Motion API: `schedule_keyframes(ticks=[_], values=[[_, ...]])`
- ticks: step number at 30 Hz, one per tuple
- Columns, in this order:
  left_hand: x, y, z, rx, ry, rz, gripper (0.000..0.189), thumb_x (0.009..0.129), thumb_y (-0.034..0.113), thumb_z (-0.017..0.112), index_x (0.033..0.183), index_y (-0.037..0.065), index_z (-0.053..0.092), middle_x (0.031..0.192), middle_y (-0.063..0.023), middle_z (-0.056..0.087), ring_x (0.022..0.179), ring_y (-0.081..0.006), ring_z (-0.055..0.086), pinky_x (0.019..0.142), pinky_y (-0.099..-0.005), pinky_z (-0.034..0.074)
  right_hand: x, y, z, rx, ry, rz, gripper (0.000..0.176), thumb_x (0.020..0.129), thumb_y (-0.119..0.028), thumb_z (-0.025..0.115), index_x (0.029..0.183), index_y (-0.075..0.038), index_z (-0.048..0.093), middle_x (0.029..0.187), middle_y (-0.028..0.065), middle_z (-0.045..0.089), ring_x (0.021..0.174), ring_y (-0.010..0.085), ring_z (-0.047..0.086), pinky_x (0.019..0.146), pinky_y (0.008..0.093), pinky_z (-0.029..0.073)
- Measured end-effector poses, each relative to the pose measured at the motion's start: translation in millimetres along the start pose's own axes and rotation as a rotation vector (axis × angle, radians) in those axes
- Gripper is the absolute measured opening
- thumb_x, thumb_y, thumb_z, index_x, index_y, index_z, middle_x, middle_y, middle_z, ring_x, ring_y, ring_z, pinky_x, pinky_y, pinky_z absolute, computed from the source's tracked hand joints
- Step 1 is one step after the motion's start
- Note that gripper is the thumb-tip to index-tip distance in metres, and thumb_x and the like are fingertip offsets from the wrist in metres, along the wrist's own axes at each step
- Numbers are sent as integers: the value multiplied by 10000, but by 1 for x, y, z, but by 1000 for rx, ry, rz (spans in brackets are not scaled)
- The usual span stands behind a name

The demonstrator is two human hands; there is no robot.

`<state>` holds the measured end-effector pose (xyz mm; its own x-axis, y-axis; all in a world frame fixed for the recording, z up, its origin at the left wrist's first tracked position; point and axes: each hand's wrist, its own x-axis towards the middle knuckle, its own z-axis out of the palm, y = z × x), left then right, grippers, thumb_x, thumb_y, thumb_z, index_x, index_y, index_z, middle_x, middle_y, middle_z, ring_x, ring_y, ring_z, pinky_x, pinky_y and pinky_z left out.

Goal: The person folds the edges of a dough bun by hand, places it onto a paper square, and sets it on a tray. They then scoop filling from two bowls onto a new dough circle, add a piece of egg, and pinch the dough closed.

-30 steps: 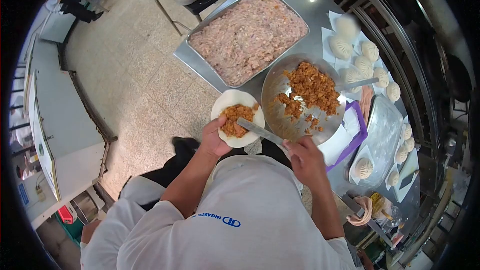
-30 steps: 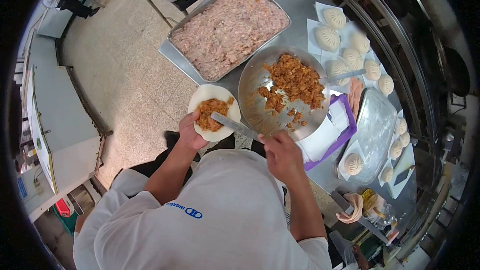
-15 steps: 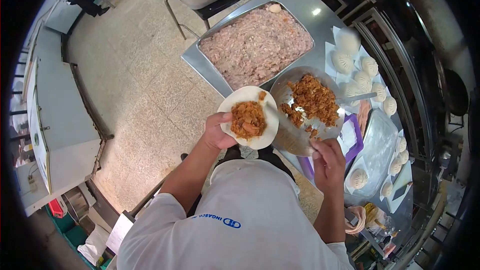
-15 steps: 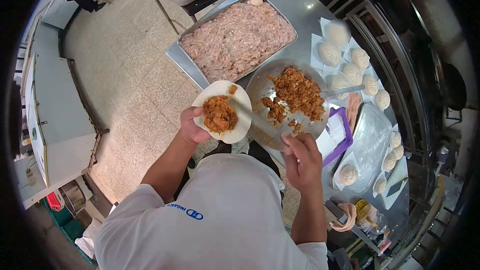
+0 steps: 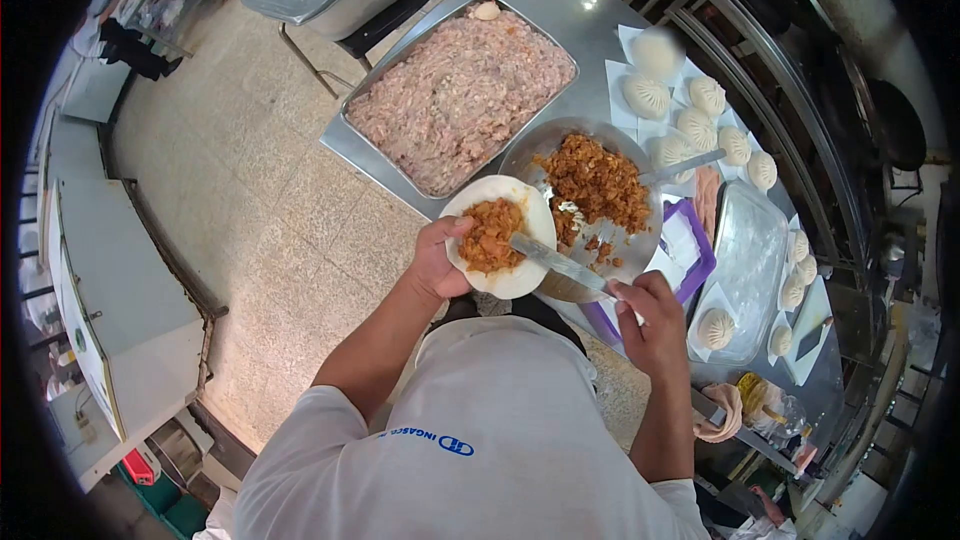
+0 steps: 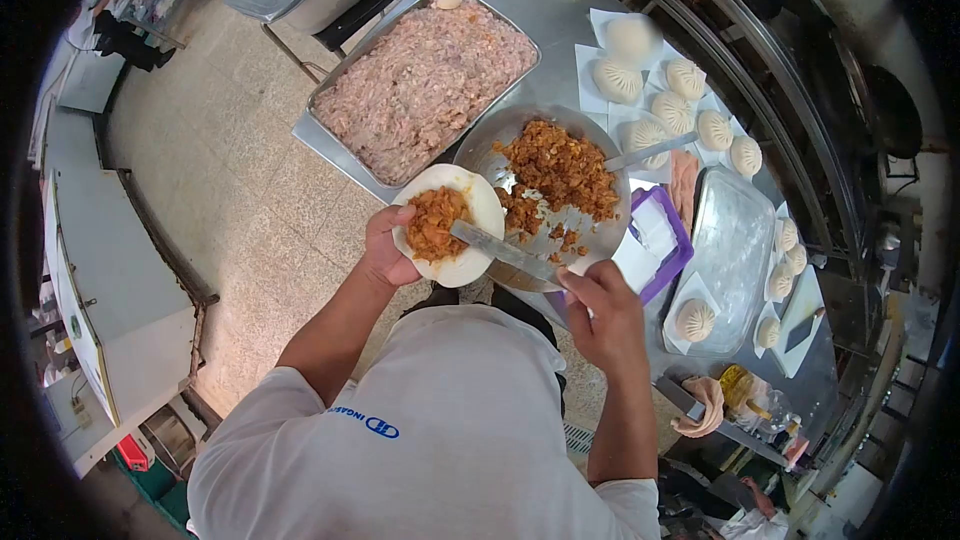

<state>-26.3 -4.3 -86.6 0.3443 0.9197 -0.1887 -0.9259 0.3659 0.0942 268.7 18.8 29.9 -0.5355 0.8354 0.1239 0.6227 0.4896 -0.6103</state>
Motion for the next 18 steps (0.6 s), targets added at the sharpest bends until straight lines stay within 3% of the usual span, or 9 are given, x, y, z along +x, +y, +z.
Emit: schedule_keyframes(ticks=[3,6,8,12,15,18], values=[[-4,-4,1,-42,8,-52,674,832,265,644,1416,-2,440,1378,-215,546,1256,-377,554,1100,-537,412,4,3,-13,5,63,-40,336,743,41,676,1052,-86,711,799,106,569,662,244,607,561,339,478],[-9,-8,1,-81,-5,-80,669,836,260,648,1413,-9,442,1383,-217,544,1256,-375,555,1099,-535,412,17,5,-8,-52,-16,-180,311,731,26,677,1003,-116,722,790,83,568,632,243,591,550,361,482],[-13,-9,0,-84,-16,-79,666,836,252,649,1411,-12,443,1384,-218,543,1256,-374,556,1098,-534,414,24,6,0,-60,-56,-166,301,733,24,674,997,-114,721,796,81,572,641,244,595,555,361,485],[-33,-1,-7,-7,7,45,671,822,234,671,1405,-16,451,1381,-220,544,1256,-376,554,1092,-527,420,39,-7,-9,40,-109,-73,292,753,23,665,1011,-106,714,822,86,580,685,252,610,589,364,498],[-45,5,-9,15,2,126,677,817,230,682,1405,-15,451,1380,-220,543,1253,-381,554,1089,-525,423,49,-1,10,196,-87,-153,309,771,24,660,1049,-104,704,833,90,581,712,262,618,603,358,502],[-54,10,-10,43,18,222,683,824,246,685,1410,-11,446,1385,-220,537,1252,-387,553,1089,-529,422,65,-10,15,109,-219,-198,306,783,32,651,1060,-92,690,845,98,578,728,277,619,622,361,504]])
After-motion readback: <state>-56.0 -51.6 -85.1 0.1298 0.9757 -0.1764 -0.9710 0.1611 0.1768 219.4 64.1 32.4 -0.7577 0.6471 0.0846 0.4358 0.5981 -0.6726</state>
